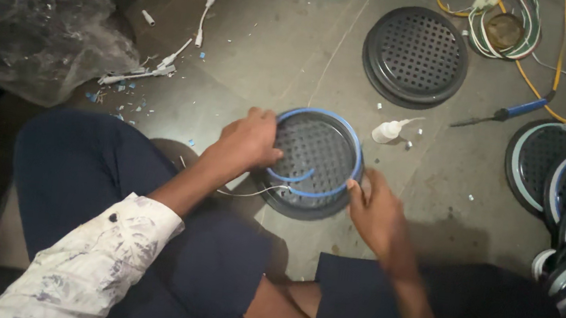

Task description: The person sits on the floor and assembles speaker grilles by inserting a blue LED strip into the perimeter channel, applying glue from a white bottle, and using pliers to trim or adjust components. They handle multiple grilles, wires, and tools throughout the process.

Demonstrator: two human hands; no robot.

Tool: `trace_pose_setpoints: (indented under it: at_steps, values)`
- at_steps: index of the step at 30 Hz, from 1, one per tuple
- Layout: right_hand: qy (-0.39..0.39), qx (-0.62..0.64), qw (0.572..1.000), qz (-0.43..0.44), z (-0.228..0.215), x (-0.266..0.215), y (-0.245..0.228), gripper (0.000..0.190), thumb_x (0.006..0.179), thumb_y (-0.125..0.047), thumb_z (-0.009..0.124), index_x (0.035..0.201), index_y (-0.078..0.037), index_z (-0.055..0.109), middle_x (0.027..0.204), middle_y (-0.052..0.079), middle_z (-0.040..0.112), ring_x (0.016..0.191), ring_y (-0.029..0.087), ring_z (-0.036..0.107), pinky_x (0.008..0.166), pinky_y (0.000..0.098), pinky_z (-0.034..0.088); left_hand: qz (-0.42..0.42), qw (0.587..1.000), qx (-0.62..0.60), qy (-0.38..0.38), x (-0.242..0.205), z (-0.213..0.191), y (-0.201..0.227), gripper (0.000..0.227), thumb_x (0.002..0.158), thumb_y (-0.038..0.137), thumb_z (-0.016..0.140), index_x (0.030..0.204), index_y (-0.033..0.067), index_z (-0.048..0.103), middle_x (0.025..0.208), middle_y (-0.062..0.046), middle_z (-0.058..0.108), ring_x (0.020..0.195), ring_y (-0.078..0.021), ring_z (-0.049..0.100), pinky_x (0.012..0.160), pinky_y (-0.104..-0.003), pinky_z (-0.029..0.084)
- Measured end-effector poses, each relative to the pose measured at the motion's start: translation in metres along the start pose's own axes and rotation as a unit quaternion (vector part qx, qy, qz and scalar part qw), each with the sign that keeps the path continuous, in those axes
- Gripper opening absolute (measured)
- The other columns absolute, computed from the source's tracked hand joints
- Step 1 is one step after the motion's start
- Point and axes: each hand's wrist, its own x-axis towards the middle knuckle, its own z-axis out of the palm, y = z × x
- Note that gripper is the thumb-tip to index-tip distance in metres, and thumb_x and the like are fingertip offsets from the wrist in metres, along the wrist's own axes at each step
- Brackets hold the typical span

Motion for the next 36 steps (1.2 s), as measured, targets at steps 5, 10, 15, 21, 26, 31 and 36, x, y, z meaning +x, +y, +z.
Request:
trace_pose_setpoints:
  at_steps: [5,10,15,21,26,31,36]
  values:
    - [0.034,0.193,0.936,-0.294,0.002,0.008,0.011,0.052,0.103,-0.023,0.063,0.146,0.002,0.047,0.133,0.028,0.064,0.114,0.031,0.069,0.089,0.0394,0.055,-0.152,0.959,0.092,-0.221,-0.015,-0.020,-0.014,0.063,0.093,0.068,0.057,0.097,0.0103,0.082,0.096,-0.009,0.082,0.101,-0.0266,0.076,0.093,-0.043,0.052]
    - [0.051,0.026,0.994,-0.093,0.006,-0.005,0.002,0.042,0.099,-0.028,0.065,0.134,-0.004,0.059,0.112,0.022,0.074,0.090,0.031,0.074,0.077,0.0403,0.057,-0.117,0.990,0.075,0.016,-0.005,-0.006,-0.025,0.057,0.083,0.062,0.070,0.108,0.0116,0.073,0.104,-0.016,0.073,0.100,-0.0367,0.070,0.083,-0.050,0.054]
    - [0.020,0.066,0.994,-0.082,0.010,-0.003,-0.006,0.041,0.099,-0.022,0.057,0.136,-0.005,0.061,0.099,0.021,0.078,0.089,0.028,0.077,0.082,0.0388,0.057,-0.077,0.996,0.038,0.030,0.011,0.010,-0.021,0.075,0.079,0.067,0.074,0.117,0.0032,0.063,0.107,-0.019,0.066,0.104,-0.0392,0.068,0.085,-0.048,0.054]
    - [0.134,0.080,0.945,-0.288,0.003,0.008,0.005,0.038,0.100,-0.017,0.064,0.132,0.003,0.061,0.123,0.025,0.068,0.114,0.038,0.067,0.090,0.0434,0.054,-0.274,0.880,-0.133,-0.365,0.000,-0.007,-0.019,0.088,0.100,0.080,0.048,0.076,-0.0036,0.059,0.122,-0.028,0.074,0.123,-0.0434,0.067,0.097,-0.054,0.060]
    - [0.181,-0.040,0.951,-0.249,-0.010,-0.020,-0.005,0.024,0.097,-0.021,0.067,0.110,-0.001,0.066,0.107,0.024,0.068,0.100,0.044,0.065,0.084,0.0492,0.052,-0.118,0.989,0.048,-0.072,-0.001,-0.007,-0.013,0.055,0.090,0.062,0.064,0.109,0.0109,0.066,0.107,-0.018,0.071,0.107,-0.0386,0.067,0.087,-0.052,0.051]
    - [0.077,-0.094,0.991,-0.063,-0.003,-0.038,-0.010,0.035,0.097,-0.040,0.067,0.097,-0.005,0.065,0.088,0.026,0.070,0.088,0.048,0.068,0.071,0.0531,0.052,0.007,1.000,0.014,0.019,0.002,0.009,-0.006,0.053,0.085,0.045,0.076,0.122,0.0109,0.059,0.112,-0.021,0.068,0.103,-0.0430,0.068,0.085,-0.055,0.053]
    - [0.069,-0.094,0.991,-0.060,0.028,-0.035,0.001,0.050,0.092,-0.049,0.071,0.095,0.001,0.062,0.086,0.028,0.070,0.084,0.049,0.067,0.074,0.0550,0.052,-0.002,1.000,0.008,0.002,0.002,0.012,-0.009,0.062,0.079,0.043,0.083,0.122,0.0060,0.059,0.111,-0.022,0.069,0.102,-0.0428,0.068,0.085,-0.052,0.055]
